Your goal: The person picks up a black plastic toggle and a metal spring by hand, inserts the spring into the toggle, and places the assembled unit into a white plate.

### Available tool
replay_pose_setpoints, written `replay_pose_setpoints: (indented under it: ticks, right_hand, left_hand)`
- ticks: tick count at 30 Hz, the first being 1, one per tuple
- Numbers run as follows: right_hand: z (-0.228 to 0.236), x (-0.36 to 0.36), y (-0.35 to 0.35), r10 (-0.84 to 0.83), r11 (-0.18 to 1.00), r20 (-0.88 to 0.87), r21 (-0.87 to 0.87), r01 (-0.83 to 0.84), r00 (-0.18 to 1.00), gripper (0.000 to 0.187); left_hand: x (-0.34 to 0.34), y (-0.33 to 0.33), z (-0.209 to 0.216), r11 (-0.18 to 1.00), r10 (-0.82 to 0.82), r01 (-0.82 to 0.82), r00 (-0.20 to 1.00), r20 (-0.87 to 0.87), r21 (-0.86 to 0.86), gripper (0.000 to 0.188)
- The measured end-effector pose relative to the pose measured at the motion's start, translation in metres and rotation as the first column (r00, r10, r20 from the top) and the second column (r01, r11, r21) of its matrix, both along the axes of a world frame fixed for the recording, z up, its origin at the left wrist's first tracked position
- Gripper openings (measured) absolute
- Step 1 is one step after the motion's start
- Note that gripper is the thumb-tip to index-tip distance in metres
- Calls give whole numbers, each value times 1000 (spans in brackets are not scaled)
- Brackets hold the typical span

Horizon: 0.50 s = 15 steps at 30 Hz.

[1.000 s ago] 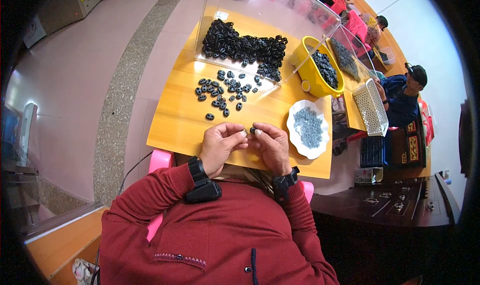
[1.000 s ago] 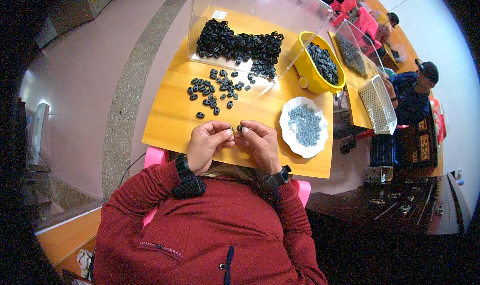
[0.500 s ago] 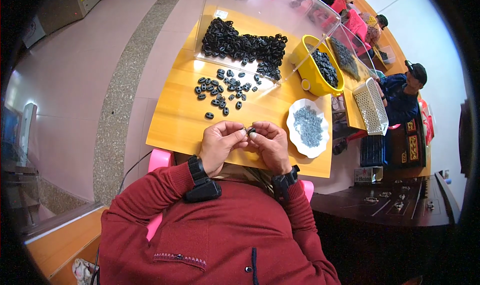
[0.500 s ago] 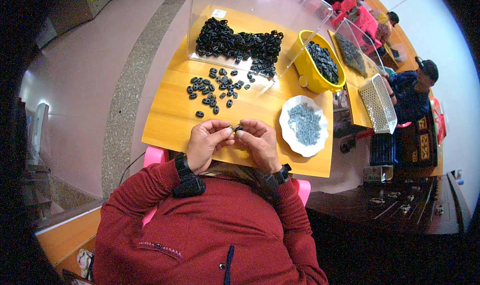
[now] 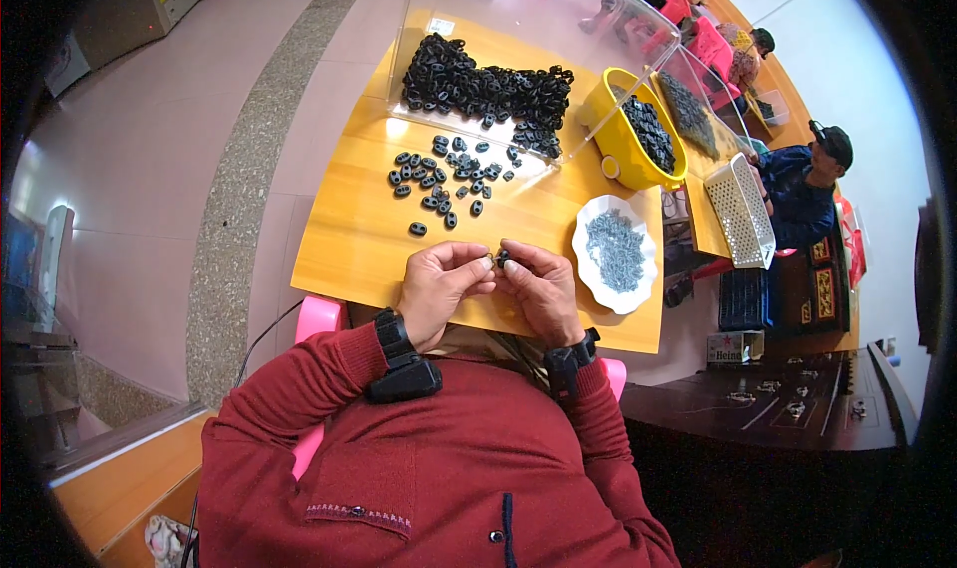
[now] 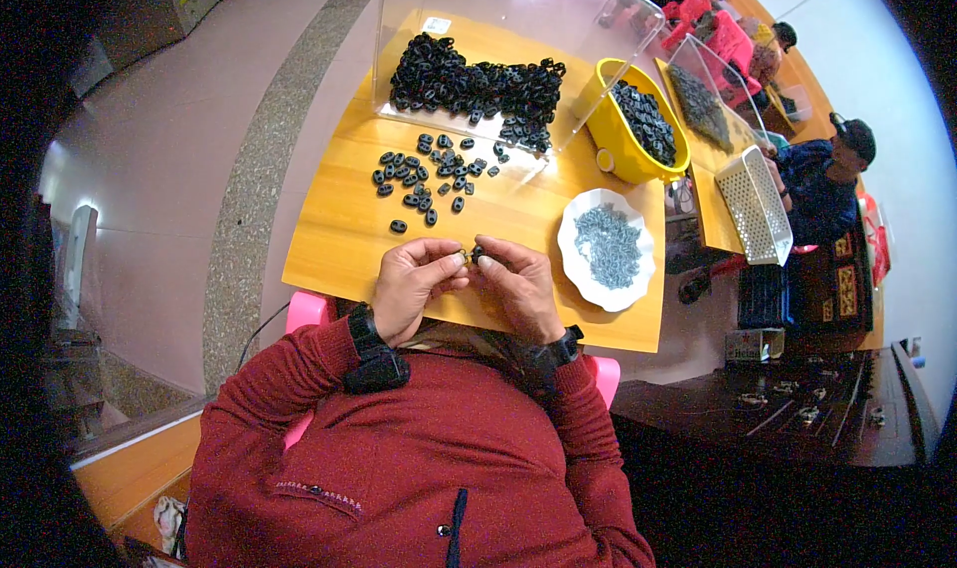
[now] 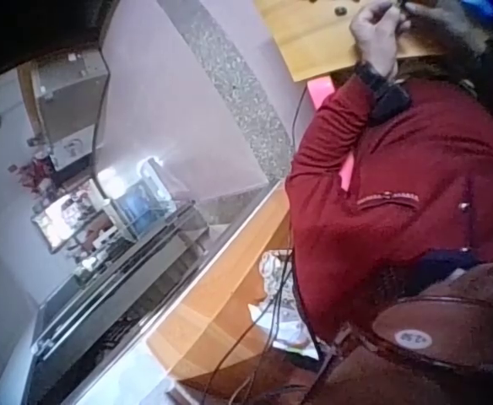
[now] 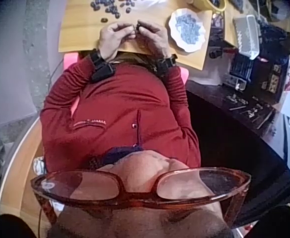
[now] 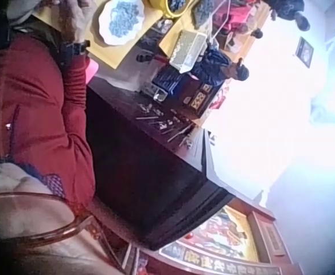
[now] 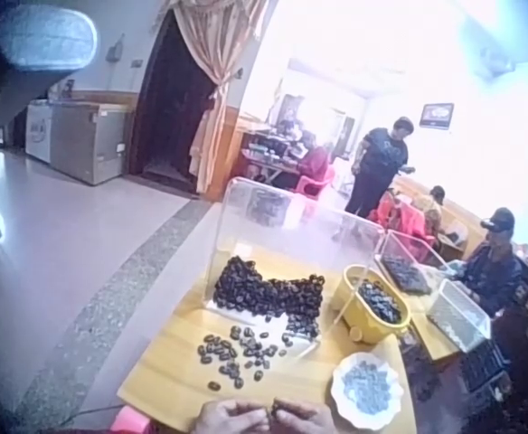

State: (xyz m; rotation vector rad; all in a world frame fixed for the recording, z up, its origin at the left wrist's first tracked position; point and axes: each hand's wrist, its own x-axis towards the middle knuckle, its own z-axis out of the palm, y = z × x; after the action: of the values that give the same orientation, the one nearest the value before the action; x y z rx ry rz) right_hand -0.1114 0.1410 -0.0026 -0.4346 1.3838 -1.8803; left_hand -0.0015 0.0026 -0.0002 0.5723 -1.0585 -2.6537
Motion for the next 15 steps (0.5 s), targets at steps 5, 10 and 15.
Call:
replay_pose_setpoints:
  ticks: [5, 10, 15]
  right_hand:
    - [-1, -3, 2, 38, 999, -51, 4, -38, 998, 24]
    - [-1, -2, 1, -13, 1000, -6, -4, 13, 1000, 22]
    - [5, 1, -1, -5, 1000, 11, -13, 5, 1000, 22]
  left_hand:
    - [0, 0, -2, 1000, -1, 1, 1000, 8, -14, 18]
    - [-1, 1, -3, 1000, 4, -4, 1000, -18, -1, 19]
    - [0, 0, -4, 1000, -2, 2, 1000, -19, -12, 19]
